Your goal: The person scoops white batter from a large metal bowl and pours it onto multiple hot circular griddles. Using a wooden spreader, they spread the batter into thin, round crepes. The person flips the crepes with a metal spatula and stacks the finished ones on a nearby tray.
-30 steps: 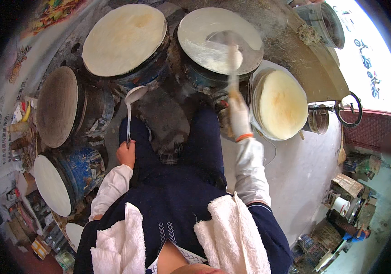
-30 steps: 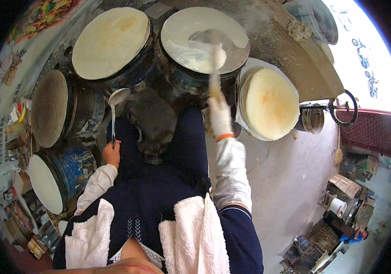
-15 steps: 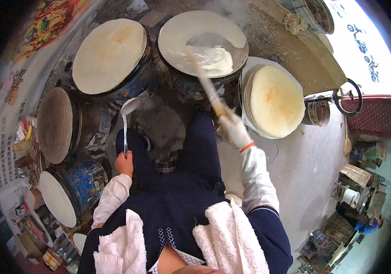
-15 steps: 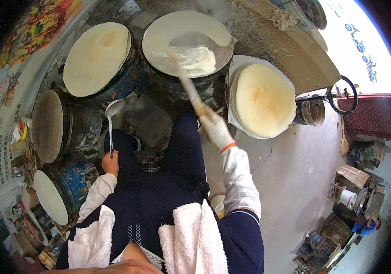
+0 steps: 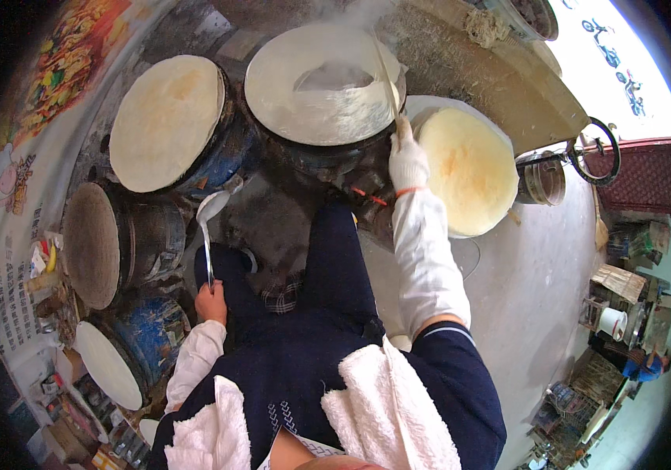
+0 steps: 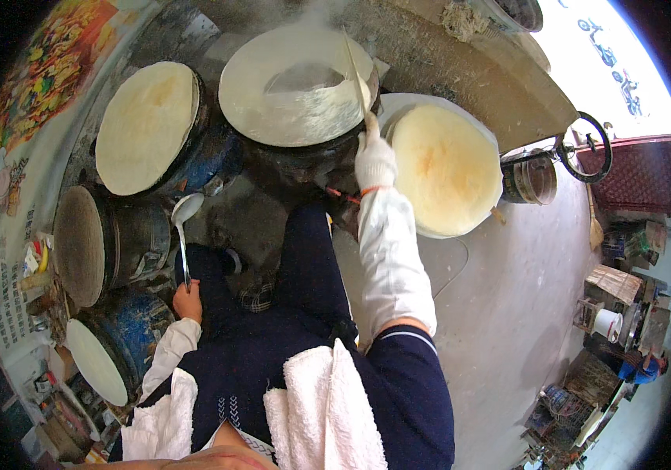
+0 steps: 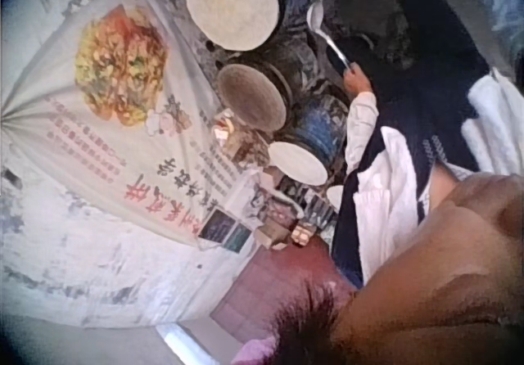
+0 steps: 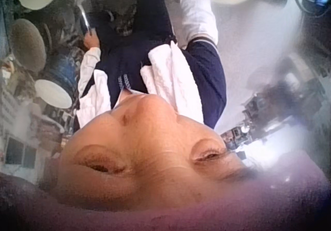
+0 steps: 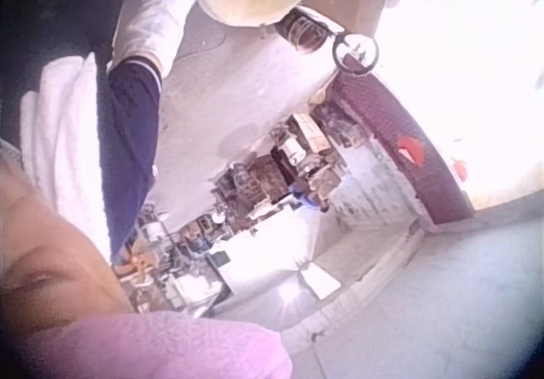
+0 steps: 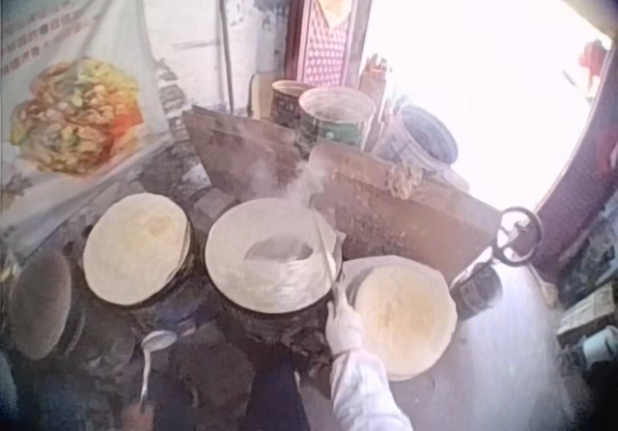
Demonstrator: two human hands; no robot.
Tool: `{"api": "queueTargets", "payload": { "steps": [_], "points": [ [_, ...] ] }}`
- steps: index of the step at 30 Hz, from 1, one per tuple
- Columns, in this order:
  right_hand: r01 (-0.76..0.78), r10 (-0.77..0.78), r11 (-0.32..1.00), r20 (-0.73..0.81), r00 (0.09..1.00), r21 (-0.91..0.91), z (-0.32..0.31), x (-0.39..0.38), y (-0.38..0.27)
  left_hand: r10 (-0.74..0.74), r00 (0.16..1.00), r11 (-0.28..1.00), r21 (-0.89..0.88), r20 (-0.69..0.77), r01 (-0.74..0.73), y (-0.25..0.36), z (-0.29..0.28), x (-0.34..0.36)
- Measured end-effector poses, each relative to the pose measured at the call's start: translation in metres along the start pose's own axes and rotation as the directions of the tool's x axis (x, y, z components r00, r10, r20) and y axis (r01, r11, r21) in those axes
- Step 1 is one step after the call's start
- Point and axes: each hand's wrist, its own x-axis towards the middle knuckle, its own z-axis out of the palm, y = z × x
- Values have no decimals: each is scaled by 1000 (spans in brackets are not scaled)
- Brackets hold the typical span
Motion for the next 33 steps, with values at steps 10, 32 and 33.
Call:
{"api": "queueTargets", "payload": {
  "steps": [10,32,33],
  "points": [
    [-113,119,986,-46,992,119,25,57,16,-27,999,1000,-12,26,27,-7,0,1],
    [-238,230,971,175,957,32,22,-59,-72,21,1000,992,-123,16,-19,-30,-1,5],
    [-225,222,974,160,962,1,36,-54,-80,39,999,994,-105,25,-37,-26,-3,5]
  ]
}}
